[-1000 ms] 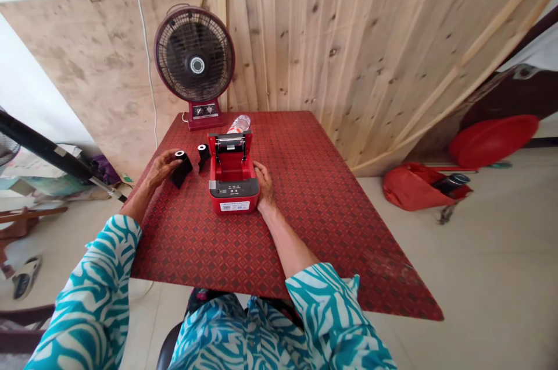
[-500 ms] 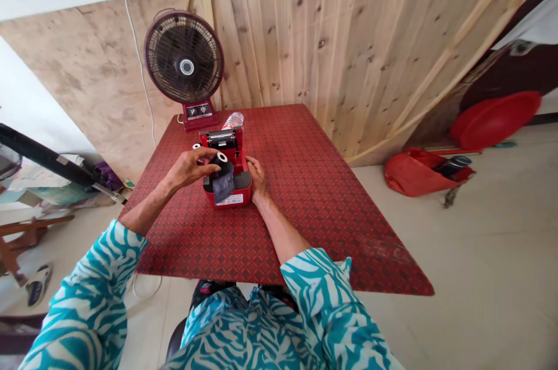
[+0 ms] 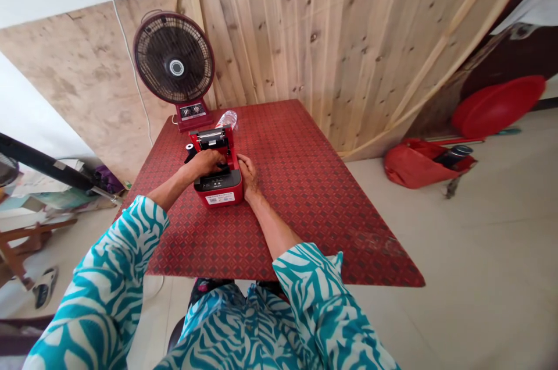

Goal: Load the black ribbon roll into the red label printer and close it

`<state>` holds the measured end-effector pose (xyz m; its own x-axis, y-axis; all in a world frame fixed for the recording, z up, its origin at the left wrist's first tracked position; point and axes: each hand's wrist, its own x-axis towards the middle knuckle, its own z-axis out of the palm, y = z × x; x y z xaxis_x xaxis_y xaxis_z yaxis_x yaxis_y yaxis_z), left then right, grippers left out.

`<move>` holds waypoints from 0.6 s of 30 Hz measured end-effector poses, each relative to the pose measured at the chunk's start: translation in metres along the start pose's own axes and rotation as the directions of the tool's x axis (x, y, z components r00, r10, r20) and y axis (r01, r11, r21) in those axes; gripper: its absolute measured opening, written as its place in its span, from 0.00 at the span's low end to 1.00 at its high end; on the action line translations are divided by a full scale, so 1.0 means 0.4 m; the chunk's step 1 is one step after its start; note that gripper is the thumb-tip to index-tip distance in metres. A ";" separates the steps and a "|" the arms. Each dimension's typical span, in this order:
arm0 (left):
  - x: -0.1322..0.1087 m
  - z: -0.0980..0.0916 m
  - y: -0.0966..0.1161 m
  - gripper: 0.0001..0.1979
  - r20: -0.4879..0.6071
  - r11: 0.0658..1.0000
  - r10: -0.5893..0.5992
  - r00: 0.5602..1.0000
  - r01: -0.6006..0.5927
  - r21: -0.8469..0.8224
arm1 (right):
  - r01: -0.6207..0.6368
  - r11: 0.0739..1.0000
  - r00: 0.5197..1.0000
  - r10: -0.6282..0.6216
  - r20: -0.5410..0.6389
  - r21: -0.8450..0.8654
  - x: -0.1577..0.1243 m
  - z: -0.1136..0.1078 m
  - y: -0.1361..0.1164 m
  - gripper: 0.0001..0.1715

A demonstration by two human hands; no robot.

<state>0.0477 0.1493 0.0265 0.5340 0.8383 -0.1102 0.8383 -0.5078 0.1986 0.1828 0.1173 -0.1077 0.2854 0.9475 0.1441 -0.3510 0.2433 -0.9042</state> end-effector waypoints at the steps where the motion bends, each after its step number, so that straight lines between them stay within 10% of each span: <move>1: 0.001 -0.002 -0.002 0.08 0.022 1.000 0.023 1.000 -0.022 -0.021 | 0.003 1.000 1.000 -0.003 -0.003 -0.007 -0.001 0.000 -0.002 0.22; 4: -0.018 -0.011 -0.013 0.07 0.022 0.977 0.119 0.993 -0.113 -0.182 | 0.007 1.000 1.000 -0.007 -0.010 -0.018 -0.004 -0.001 -0.007 0.22; 9: -0.139 -0.011 -0.024 0.20 -0.280 0.903 -0.014 0.960 -0.108 -0.415 | -0.009 0.999 1.000 0.009 -0.013 -0.035 -0.004 -0.003 -0.012 0.22; 18: -0.248 0.067 0.020 0.12 -0.570 0.943 0.097 0.816 -0.259 -0.211 | -0.061 0.998 0.998 0.061 -0.008 -0.010 -0.017 -0.003 -0.034 0.25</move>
<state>0.0043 0.0567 0.0131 0.4540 0.7480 0.4841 0.6286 -0.6540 0.4209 0.1869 0.1074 -0.0967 0.2705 0.9589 0.0853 -0.3585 0.1826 -0.9155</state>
